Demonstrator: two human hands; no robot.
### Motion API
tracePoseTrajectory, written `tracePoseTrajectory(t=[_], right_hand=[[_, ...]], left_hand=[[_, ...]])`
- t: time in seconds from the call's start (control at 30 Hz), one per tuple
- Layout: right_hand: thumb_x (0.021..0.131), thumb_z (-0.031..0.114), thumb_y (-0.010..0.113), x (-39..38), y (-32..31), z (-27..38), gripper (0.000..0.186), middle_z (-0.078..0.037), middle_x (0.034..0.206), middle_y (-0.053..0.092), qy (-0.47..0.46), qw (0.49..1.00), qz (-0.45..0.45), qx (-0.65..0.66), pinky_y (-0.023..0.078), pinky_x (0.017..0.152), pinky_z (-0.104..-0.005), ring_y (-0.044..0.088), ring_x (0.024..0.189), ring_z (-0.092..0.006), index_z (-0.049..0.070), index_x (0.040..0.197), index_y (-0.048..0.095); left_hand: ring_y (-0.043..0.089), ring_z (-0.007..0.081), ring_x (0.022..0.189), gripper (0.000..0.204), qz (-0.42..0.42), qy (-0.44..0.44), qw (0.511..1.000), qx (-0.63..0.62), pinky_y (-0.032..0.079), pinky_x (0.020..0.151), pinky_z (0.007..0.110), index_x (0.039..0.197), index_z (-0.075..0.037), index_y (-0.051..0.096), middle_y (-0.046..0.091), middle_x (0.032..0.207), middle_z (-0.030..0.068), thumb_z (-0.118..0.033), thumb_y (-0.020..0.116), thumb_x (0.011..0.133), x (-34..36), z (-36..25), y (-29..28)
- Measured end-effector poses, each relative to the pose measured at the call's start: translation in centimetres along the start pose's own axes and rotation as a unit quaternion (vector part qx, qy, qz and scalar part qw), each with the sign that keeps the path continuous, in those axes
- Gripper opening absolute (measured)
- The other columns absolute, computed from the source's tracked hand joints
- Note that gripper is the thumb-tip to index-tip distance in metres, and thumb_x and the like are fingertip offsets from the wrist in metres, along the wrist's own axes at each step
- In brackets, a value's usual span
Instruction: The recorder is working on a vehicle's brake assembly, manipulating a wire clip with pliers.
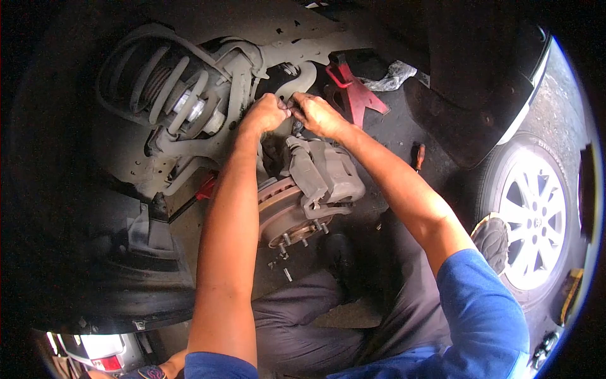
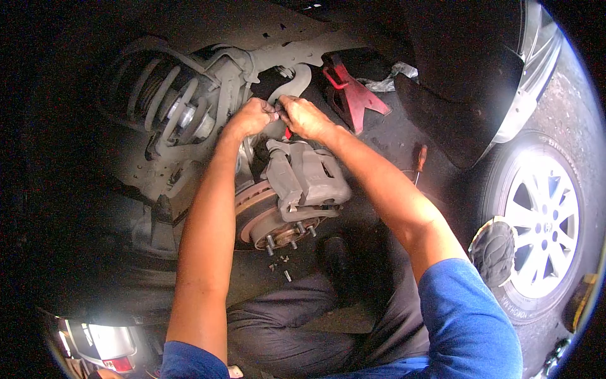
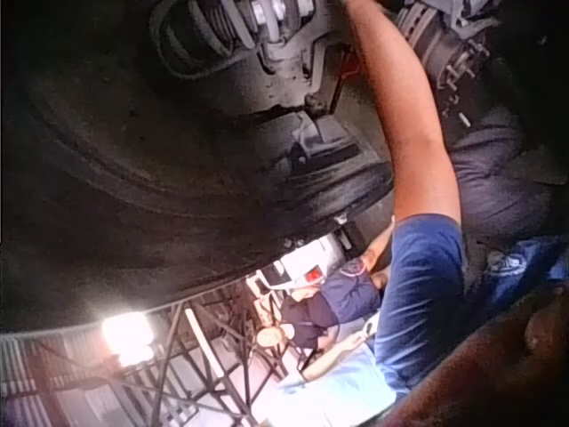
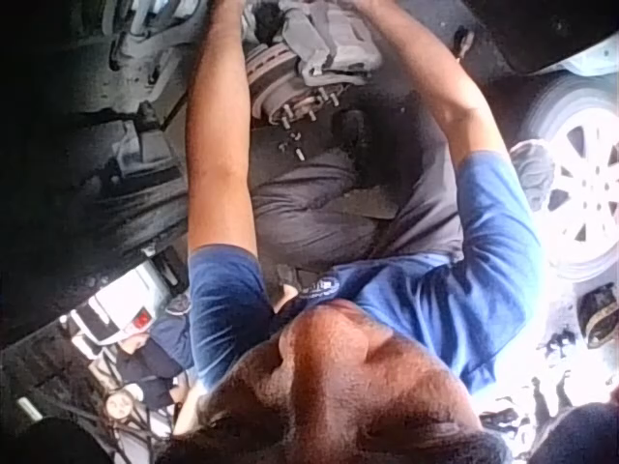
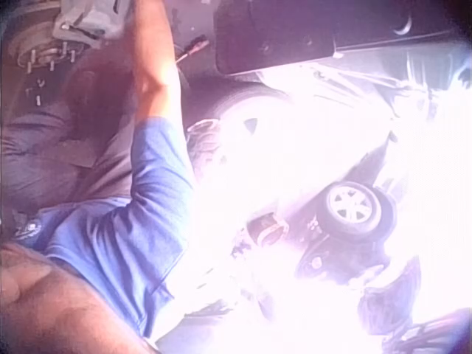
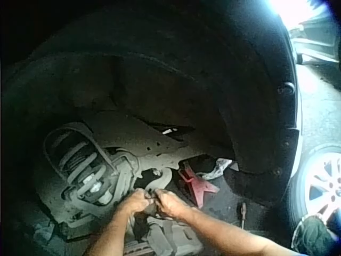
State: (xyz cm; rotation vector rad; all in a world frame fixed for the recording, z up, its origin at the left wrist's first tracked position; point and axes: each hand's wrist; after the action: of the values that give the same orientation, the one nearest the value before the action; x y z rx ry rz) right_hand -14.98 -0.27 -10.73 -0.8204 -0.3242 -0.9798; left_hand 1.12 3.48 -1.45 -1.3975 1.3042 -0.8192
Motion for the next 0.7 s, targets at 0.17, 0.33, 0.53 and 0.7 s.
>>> tracePoseTrajectory(t=[0.17,0.33,0.53,0.7], right_hand=[[0.089,0.01,0.062,-0.1,0.0,0.5,0.026,-0.03,0.103,0.064,-0.013,0.999,-0.036,0.007,0.051,0.086,-0.0542,0.061,0.104,-0.0487,-0.005,0.109,0.054],[0.088,0.012,0.063,-0.2,-0.5,0.7,0.028,-0.03,0.102,0.065,-0.012,0.999,-0.05,0.016,0.051,0.086,-0.0534,0.062,0.101,-0.0487,-0.005,0.11,0.058],[0.087,0.014,0.064,0.0,-0.8,0.2,0.027,-0.027,0.1,0.069,0.094,0.987,0.005,0.126,0.052,0.085,-0.0468,0.068,0.099,-0.0422,-0.004,0.107,0.063],[0.089,0.013,0.065,0.3,-0.4,-0.9,0.022,-0.014,0.09,0.071,0.103,0.977,0.03,0.186,0.052,0.081,-0.037,0.066,0.084,-0.02,-0.006,0.101,0.064]], left_hand=[[0.07,0.0382,0.096,0.027,0.009,-0.007,1.0,0.014,0.053,0.086,0.043,0.097,0.004,0.071,0.071,0.1,0.0258,-0.019,0.074,0.083,0.0,0.1,-0.1],[0.07,0.0323,0.091,0.026,0.014,0.009,1.0,0.016,0.053,0.085,0.041,0.097,0.006,0.072,0.072,0.095,0.0235,-0.014,0.074,0.081,-0.2,-0.3,-0.3],[0.07,0.0264,0.087,0.028,0.001,0.018,1.0,0.023,0.054,0.085,0.038,0.099,0.008,0.071,0.074,0.093,0.0216,-0.011,0.075,0.079,-0.2,-0.2,-0.2],[0.07,0.0261,0.089,0.03,0.002,0.0,0.999,0.032,0.054,0.086,0.038,0.099,0.009,0.071,0.073,0.094,0.0231,-0.013,0.077,0.078,0.2,-0.1,-0.1]])
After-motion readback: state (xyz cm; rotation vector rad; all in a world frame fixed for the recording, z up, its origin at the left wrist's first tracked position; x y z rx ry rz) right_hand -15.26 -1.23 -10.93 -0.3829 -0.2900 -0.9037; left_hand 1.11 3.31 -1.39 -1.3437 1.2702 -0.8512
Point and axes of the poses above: each hand's wrist, its own x-axis towards the middle knuckle, its own y-axis out of the palm, z = x × y
